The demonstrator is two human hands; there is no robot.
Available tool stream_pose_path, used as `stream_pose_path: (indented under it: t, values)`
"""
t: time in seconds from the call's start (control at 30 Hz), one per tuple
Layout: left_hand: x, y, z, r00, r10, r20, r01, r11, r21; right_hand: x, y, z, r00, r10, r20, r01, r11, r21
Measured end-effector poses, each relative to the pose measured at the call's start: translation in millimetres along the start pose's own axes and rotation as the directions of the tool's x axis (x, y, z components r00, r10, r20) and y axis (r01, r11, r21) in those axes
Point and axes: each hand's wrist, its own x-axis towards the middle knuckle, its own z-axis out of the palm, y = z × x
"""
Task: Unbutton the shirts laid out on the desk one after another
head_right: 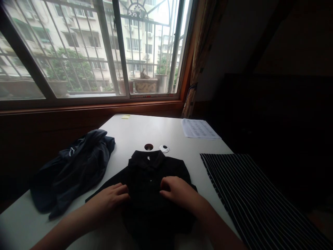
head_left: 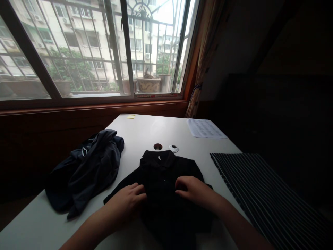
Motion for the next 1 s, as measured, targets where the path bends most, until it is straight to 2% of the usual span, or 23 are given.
stream_pose_path:
  t: [0.1,0.13,0.2,0.3,0.37,0.47,0.57,0.63,0.73,0.83,1.0]
  values:
    - [-8,-3,-21.6,0.996,0.053,0.077,-0.038,0.983,-0.178,-5,-4,-6,0.977,-0.011,0.211,-0.024,0.987,0.160]
    - [-9,-4,-28.1,0.993,0.061,0.100,-0.037,0.974,-0.224,-4,-7,-8,0.970,-0.021,0.240,-0.025,0.982,0.188]
    - [-6,-6,-37.4,0.990,0.059,0.128,-0.021,0.960,-0.277,4,-15,-10,0.983,-0.051,0.177,0.019,0.984,0.179]
    - [13,-9,-40.0,0.997,0.033,0.071,-0.013,0.962,-0.271,28,-22,-10,0.990,-0.121,-0.067,0.125,0.990,0.060]
    - [35,-12,-34.7,1.000,0.027,-0.012,-0.029,0.974,-0.226,46,-20,-6,0.971,-0.169,-0.167,0.163,0.985,-0.051]
    - [73,-20,-19.9,0.996,0.031,-0.089,-0.042,0.992,-0.116,62,-11,3,0.963,-0.210,-0.172,0.173,0.963,-0.206]
    - [103,-30,-1.5,0.992,-0.001,-0.126,0.004,1.000,0.024,63,0,12,0.963,-0.199,-0.183,0.146,0.952,-0.271]
    - [115,-37,10.5,0.985,-0.032,-0.167,0.044,0.997,0.071,59,5,14,0.956,-0.202,-0.212,0.139,0.951,-0.278]
    - [120,-47,25.1,0.973,-0.064,-0.221,0.082,0.994,0.070,55,11,14,0.947,-0.221,-0.232,0.163,0.956,-0.244]
    - [115,-55,32.8,0.962,-0.047,-0.268,0.055,0.998,0.022,57,16,13,0.933,-0.239,-0.270,0.181,0.958,-0.221]
    - [108,-58,28.7,0.958,-0.017,-0.286,-0.011,0.995,-0.097,62,26,14,0.888,-0.275,-0.367,0.232,0.960,-0.158]
